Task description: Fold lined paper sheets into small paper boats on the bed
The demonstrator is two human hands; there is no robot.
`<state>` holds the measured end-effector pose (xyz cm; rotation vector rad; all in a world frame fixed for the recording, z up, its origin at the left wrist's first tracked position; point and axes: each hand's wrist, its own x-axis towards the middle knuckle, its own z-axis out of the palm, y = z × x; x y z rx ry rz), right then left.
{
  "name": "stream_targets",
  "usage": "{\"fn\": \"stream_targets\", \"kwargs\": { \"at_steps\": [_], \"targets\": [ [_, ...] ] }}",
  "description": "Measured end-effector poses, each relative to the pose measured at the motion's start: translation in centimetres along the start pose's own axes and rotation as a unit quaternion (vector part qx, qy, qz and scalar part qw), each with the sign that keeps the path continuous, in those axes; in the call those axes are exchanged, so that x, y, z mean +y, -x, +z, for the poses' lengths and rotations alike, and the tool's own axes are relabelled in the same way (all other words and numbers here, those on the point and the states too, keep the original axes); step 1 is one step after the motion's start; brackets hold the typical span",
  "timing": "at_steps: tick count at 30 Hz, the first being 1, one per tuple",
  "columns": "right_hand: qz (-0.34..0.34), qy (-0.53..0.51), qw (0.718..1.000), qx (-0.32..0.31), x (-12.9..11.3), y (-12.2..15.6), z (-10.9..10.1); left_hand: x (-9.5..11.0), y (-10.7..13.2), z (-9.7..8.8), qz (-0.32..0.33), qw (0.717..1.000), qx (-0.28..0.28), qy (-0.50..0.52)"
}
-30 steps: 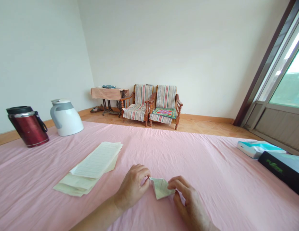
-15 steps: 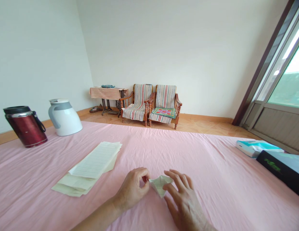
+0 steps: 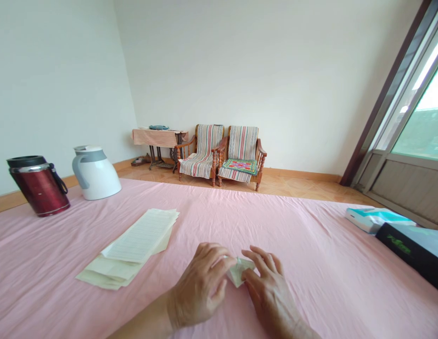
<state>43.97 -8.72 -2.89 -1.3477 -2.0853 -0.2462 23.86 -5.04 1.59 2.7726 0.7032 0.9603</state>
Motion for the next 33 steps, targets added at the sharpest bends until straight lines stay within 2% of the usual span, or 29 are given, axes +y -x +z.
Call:
{"fn": "stream_targets", "kwargs": {
  "at_steps": [2,5,10,24,33],
  "targets": [
    [-0.003,0.001,1.0,0.005,-0.1,-0.1,-0.1,0.3,-0.3,0.2,0.058,0.997,-0.026,-0.052],
    [0.0,0.0,1.0,0.004,-0.2,-0.1,-0.2,0.0,-0.5,1.2,0.079,0.989,-0.035,-0.118],
    [0.015,-0.01,1.0,-0.004,-0.4,-0.2,-0.5,-1.0,0.0,2.4,0.067,0.987,-0.037,-0.138],
    [0.039,-0.005,0.999,0.007,-0.4,-0.5,-0.1,-0.6,0.1,2.7,-0.012,0.997,-0.015,-0.076],
    [0.039,-0.014,0.999,-0.01,0.1,-0.2,0.2,-0.4,-0.4,2.7,-0.053,0.996,-0.027,-0.073]
  ]
}}
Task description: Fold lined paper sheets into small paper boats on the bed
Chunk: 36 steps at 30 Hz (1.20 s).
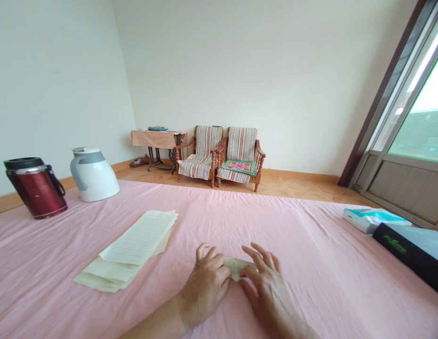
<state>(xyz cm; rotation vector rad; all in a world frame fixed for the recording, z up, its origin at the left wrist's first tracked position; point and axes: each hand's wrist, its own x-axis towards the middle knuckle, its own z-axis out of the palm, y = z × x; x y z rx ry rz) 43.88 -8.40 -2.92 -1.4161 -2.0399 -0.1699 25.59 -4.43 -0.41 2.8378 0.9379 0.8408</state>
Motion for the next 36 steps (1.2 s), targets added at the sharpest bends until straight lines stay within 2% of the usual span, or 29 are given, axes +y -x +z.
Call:
{"fn": "stream_targets", "kwargs": {
  "at_steps": [10,18,27,36],
  "targets": [
    [0.019,0.01,1.0,0.009,-0.4,-1.0,0.0,0.2,-0.2,-0.3,-0.031,0.999,-0.03,-0.011],
    [0.044,-0.027,0.999,0.01,0.0,-0.9,0.4,0.2,-0.5,-0.7,-0.068,0.996,-0.048,0.014],
    [0.028,-0.074,0.996,0.046,0.5,-0.5,1.0,0.0,-0.2,-0.3,-0.056,0.998,-0.005,0.016],
    [0.018,-0.068,0.997,0.021,0.1,-0.7,0.8,-0.2,-0.1,0.2,-0.082,0.996,0.026,0.036]
  ]
}}
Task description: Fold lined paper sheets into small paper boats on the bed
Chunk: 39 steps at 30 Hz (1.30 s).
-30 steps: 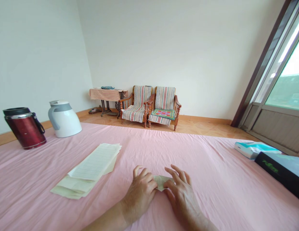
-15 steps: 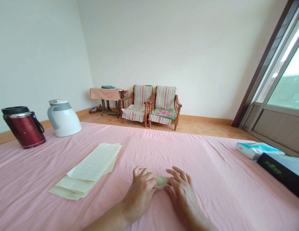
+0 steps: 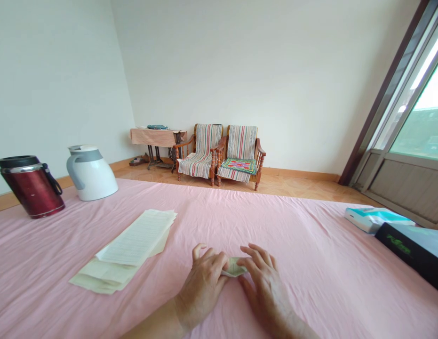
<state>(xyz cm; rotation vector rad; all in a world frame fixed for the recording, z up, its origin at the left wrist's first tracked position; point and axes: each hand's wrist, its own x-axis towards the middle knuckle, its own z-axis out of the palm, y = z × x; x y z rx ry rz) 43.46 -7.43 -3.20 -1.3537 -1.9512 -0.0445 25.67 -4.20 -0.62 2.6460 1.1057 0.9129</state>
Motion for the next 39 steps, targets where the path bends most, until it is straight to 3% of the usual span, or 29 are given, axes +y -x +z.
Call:
{"fn": "stream_targets", "kwargs": {
  "at_steps": [15,24,32,35,39],
  "targets": [
    [0.02,-0.013,1.0,0.003,-0.1,-0.3,0.0,0.3,-0.2,-0.4,0.033,0.999,-0.024,-0.009],
    [0.019,0.005,1.0,0.005,-0.2,-0.5,-0.1,0.2,-0.2,-0.1,0.07,0.997,-0.01,-0.03],
    [0.001,-0.054,0.998,-0.014,-0.3,-0.1,-0.8,0.0,0.1,-0.6,0.059,0.998,-0.015,0.024],
    [0.049,-0.101,0.994,0.003,-0.4,-0.3,-1.2,0.0,0.2,-0.7,0.058,0.997,-0.008,0.048],
    [0.184,-0.168,0.968,-0.025,0.6,-1.0,-0.6,0.0,0.3,-0.6,0.07,0.997,-0.006,0.043]
  ]
}}
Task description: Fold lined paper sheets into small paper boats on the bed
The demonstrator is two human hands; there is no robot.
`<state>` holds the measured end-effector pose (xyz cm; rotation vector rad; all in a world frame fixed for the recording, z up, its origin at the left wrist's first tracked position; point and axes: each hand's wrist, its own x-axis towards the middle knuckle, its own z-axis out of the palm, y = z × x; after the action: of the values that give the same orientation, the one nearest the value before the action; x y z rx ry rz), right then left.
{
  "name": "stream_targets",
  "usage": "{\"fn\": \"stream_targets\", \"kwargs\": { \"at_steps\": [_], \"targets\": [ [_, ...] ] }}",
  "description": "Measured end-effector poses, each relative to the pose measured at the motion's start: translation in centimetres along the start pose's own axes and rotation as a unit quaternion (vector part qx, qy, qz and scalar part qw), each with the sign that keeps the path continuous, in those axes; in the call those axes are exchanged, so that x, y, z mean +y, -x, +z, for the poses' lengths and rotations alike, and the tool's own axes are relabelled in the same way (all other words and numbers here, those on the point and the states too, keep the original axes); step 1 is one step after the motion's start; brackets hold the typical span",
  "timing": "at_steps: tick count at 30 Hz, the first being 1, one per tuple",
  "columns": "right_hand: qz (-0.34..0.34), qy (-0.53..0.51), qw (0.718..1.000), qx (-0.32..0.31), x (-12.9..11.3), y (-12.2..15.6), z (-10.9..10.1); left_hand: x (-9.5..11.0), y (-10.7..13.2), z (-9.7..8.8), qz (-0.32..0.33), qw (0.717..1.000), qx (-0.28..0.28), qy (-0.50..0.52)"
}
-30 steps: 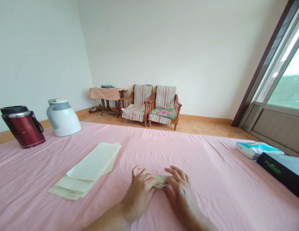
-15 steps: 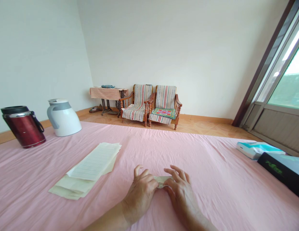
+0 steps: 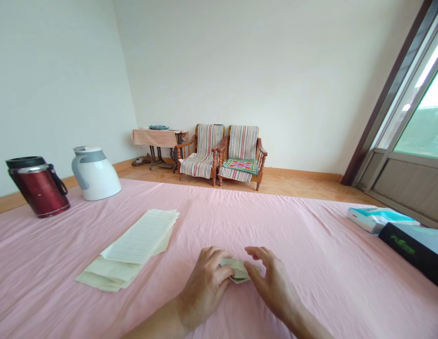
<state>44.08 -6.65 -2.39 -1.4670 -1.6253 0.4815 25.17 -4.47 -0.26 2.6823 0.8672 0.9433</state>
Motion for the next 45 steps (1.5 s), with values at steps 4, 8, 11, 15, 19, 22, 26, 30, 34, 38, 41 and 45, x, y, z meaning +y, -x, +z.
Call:
{"fn": "stream_targets", "kwargs": {
  "at_steps": [4,8,11,15,19,22,26,30,34,38,41,45],
  "targets": [
    [0.06,-0.033,0.997,-0.037,0.9,-0.9,0.7,-0.1,0.1,0.2,0.003,1.0,-0.01,-0.007],
    [0.073,-0.046,0.995,-0.058,1.0,-0.8,1.1,-0.5,0.2,0.6,-0.009,1.0,-0.012,0.018],
    [0.066,-0.05,0.994,-0.065,0.8,-0.5,1.1,-0.7,0.2,0.9,-0.023,0.998,-0.016,0.05],
    [0.063,-0.034,0.996,-0.046,0.7,-0.5,1.0,-0.7,0.2,1.0,-0.06,0.996,-0.04,0.05],
    [0.067,-0.026,0.996,-0.044,0.8,-0.8,1.1,-0.7,0.0,1.0,-0.081,0.995,-0.052,0.034],
    [0.07,-0.026,0.996,-0.051,0.9,-0.9,1.2,-0.8,-0.1,1.0,-0.091,0.994,-0.052,0.041],
    [0.071,-0.02,0.996,-0.055,1.1,-0.9,1.1,-0.9,-0.4,1.1,-0.121,0.99,-0.054,0.055],
    [0.069,-0.028,0.995,-0.068,1.1,-0.9,0.8,-1.0,-0.6,1.0,-0.138,0.987,-0.059,0.06],
    [0.055,-0.056,0.994,-0.08,0.6,-0.5,-0.3,-0.9,-0.5,0.7,-0.125,0.989,-0.056,0.064],
    [0.023,-0.071,0.994,-0.082,-0.3,0.3,-1.8,-0.7,-0.2,0.3,-0.095,0.99,-0.046,0.096],
    [-0.035,-0.05,0.994,-0.09,-0.6,0.8,-2.2,-0.7,-0.1,0.1,-0.088,0.99,-0.044,0.105],
    [-0.071,0.02,0.994,-0.082,0.3,1.0,-2.1,-1.1,0.1,0.0,-0.086,0.989,-0.03,0.115]
  ]
}}
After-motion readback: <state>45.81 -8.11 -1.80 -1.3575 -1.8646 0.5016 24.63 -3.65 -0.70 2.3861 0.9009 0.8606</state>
